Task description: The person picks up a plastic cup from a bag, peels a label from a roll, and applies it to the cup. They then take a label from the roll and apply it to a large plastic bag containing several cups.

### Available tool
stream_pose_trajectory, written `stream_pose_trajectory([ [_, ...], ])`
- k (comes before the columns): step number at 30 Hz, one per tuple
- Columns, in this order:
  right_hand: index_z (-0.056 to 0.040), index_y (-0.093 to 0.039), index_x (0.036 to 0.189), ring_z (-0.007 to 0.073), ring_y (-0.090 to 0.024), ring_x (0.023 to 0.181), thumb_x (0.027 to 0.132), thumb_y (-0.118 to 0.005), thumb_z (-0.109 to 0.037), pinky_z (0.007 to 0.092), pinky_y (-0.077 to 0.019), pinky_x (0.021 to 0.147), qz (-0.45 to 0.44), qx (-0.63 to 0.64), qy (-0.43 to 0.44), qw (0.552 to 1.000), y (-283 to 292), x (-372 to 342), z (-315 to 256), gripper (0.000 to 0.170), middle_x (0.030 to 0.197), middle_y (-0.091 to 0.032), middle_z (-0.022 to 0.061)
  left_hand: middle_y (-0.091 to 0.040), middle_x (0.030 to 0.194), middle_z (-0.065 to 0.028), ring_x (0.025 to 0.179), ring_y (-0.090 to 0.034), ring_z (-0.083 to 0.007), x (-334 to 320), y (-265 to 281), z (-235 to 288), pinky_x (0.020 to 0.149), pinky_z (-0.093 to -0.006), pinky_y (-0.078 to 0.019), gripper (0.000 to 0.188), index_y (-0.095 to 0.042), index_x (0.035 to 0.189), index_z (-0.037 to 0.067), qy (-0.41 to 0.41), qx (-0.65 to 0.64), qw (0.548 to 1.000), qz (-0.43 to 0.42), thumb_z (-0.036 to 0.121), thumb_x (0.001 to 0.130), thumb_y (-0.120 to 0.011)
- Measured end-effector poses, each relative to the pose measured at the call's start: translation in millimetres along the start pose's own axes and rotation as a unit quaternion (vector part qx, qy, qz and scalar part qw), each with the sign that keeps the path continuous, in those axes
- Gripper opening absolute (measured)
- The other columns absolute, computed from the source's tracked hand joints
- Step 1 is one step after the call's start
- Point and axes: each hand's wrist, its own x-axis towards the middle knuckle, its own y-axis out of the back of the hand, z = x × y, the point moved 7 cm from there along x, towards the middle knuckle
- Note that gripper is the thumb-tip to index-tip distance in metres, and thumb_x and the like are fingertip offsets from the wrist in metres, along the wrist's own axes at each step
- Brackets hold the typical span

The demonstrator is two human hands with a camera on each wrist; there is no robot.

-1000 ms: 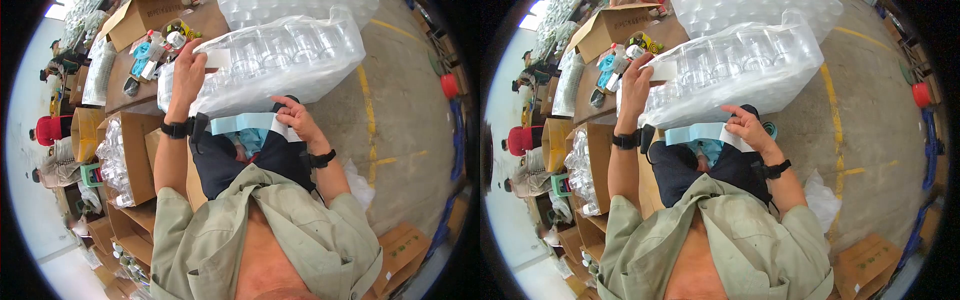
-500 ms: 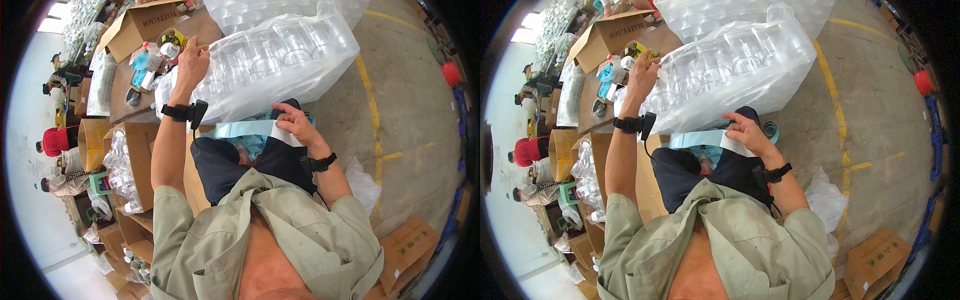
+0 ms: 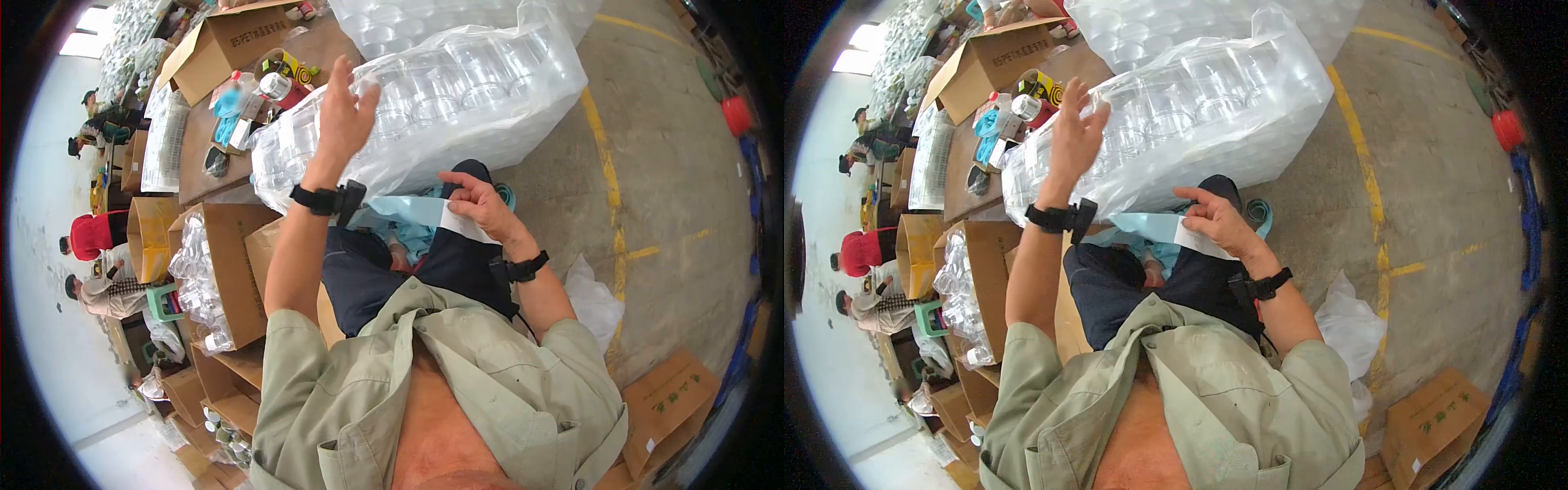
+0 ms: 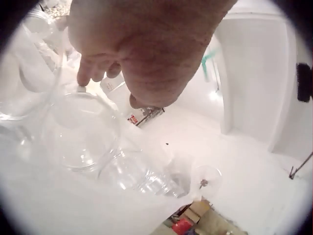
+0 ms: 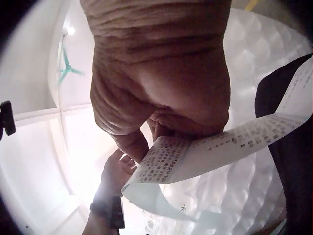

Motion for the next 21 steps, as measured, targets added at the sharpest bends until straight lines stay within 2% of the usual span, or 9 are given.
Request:
stream_pose_trajectory([
  [1,-0.0038,-0.052,0.151,0.0060,-0.060,0.082,0.093,-0.068,-0.007,0.0235,-0.0489,0.079,-0.002,-0.002,-0.001,1.000,-2,1,0,0.060,0.089,-0.068,-0.0029,-0.050,0.151,-0.0284,0.136,-0.057,-0.0376,-7,-3,4,0.111,-0.0474,-0.0470,0.076,-0.033,0.157,-0.003,-0.050,-0.020,0.999,-0.002,0.016,0.096,-0.073],
  [4,-0.0038,-0.053,0.150,0.0057,-0.060,0.082,0.094,-0.069,-0.007,0.0232,-0.0487,0.079,-0.010,-0.019,-0.004,1.000,-7,2,0,0.059,0.090,-0.067,-0.0033,-0.050,0.151,-0.0292,0.138,-0.054,-0.0417,-25,-14,17,0.112,-0.0501,-0.0456,0.075,-0.032,0.157,-0.003,-0.130,0.054,0.990,-0.017,0.015,0.096,-0.072],
  [8,-0.0040,-0.053,0.150,0.0055,-0.059,0.082,0.094,-0.069,-0.007,0.0230,-0.0485,0.079,-0.013,-0.033,-0.007,0.999,-15,5,-2,0.059,0.091,-0.066,-0.0039,-0.055,0.146,-0.0241,0.133,-0.057,-0.0382,-40,-28,43,0.109,-0.0457,-0.0485,0.070,-0.037,0.155,0.000,-0.229,0.217,0.945,-0.087,0.004,0.093,-0.069],
  [9,-0.0038,-0.052,0.150,0.0054,-0.059,0.082,0.094,-0.068,-0.006,0.0230,-0.0483,0.078,-0.016,-0.039,-0.007,0.999,-16,4,-4,0.059,0.091,-0.065,-0.0040,-0.060,0.141,-0.0211,0.126,-0.063,-0.0352,-49,-27,57,0.104,-0.0438,-0.0518,0.065,-0.043,0.152,0.002,-0.269,0.216,0.936,-0.074,0.000,0.092,-0.066],
  [12,-0.0031,-0.050,0.152,0.0051,-0.057,0.082,0.094,-0.068,-0.004,0.0229,-0.0478,0.078,-0.030,-0.047,0.002,0.998,-22,2,-13,0.060,0.090,-0.064,-0.0043,-0.065,0.134,-0.0211,0.120,-0.067,-0.0319,-87,-31,56,0.100,-0.0424,-0.0539,0.057,-0.047,0.150,0.002,-0.223,0.016,0.966,-0.128,0.003,0.096,-0.063],
  [15,-0.0020,-0.047,0.153,0.0047,-0.056,0.083,0.094,-0.067,-0.002,0.0228,-0.0473,0.078,-0.048,-0.054,0.014,0.997,-27,0,-26,0.062,0.090,-0.063,-0.0039,-0.070,0.122,-0.0185,0.109,-0.070,-0.0306,-127,-38,41,0.091,-0.0423,-0.0562,0.052,-0.051,0.145,-0.001,-0.070,-0.112,0.981,-0.139,0.008,0.096,-0.067],
  [18,-0.0013,-0.043,0.156,0.0050,-0.056,0.083,0.095,-0.067,-0.002,0.0228,-0.0473,0.078,-0.058,-0.071,0.011,0.996,-34,3,-28,0.066,0.090,-0.064,-0.0028,-0.069,0.122,-0.0179,0.107,-0.070,-0.0300,-152,-37,31,0.090,-0.0405,-0.0560,0.055,-0.047,0.148,-0.002,-0.016,-0.214,0.970,-0.111,0.011,0.098,-0.068],
  [19,-0.0011,-0.041,0.157,0.0052,-0.056,0.083,0.095,-0.067,-0.003,0.0228,-0.0473,0.078,-0.059,-0.077,0.017,0.995,-36,4,-26,0.067,0.090,-0.064,-0.0024,-0.069,0.122,-0.0164,0.104,-0.069,-0.0227,-159,-36,22,0.088,-0.0362,-0.0554,0.059,-0.044,0.151,-0.002,0.029,-0.252,0.962,-0.098,0.013,0.099,-0.068],
  [21,-0.0014,-0.038,0.159,0.0051,-0.057,0.083,0.095,-0.068,-0.003,0.0227,-0.0475,0.078,-0.066,-0.088,0.025,0.994,-41,6,-26,0.070,0.090,-0.065,-0.0021,-0.070,0.119,-0.0127,0.103,-0.067,-0.0158,-174,-38,5,0.087,-0.0311,-0.0536,0.059,-0.042,0.153,0.000,0.142,-0.314,0.927,-0.149,0.010,0.101,-0.067],
])
